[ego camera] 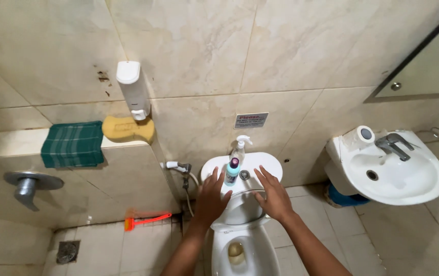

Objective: The person cleans a toilet bowl by squeezing a purple bottle of cleaning liquid into the water. They then place the bottle on a wall shelf and wipe the toilet tank with a white cloth.

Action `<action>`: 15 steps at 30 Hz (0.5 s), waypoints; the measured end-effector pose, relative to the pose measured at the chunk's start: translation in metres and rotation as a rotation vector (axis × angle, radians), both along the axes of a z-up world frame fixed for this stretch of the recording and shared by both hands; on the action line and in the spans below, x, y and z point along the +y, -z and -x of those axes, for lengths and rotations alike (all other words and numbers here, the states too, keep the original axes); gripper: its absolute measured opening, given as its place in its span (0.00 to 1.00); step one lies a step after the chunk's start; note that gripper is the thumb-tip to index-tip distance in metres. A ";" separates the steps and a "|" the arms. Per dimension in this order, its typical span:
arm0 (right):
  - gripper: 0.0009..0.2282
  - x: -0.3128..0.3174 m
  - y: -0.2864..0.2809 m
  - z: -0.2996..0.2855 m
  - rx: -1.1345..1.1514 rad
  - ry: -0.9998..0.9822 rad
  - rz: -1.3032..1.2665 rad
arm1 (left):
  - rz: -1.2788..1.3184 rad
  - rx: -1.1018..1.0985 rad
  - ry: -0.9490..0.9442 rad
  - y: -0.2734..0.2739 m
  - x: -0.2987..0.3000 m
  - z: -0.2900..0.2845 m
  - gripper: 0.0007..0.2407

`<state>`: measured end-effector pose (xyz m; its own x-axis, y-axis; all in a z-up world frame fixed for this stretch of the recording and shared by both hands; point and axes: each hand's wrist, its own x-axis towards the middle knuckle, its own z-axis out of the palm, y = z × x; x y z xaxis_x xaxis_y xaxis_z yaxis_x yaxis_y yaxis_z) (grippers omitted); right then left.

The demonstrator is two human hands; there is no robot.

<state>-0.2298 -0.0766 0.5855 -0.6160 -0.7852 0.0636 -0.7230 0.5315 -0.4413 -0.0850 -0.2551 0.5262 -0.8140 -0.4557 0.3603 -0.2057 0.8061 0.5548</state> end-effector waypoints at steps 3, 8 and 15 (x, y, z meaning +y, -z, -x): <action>0.33 0.020 -0.014 -0.018 -0.039 0.043 -0.033 | -0.052 -0.105 -0.010 -0.011 0.010 -0.021 0.30; 0.32 0.058 -0.014 -0.054 -0.055 0.090 -0.011 | -0.095 -0.208 -0.001 -0.037 0.029 -0.063 0.29; 0.32 0.100 -0.021 -0.097 -0.042 0.102 0.009 | -0.114 -0.330 0.004 -0.057 0.055 -0.112 0.29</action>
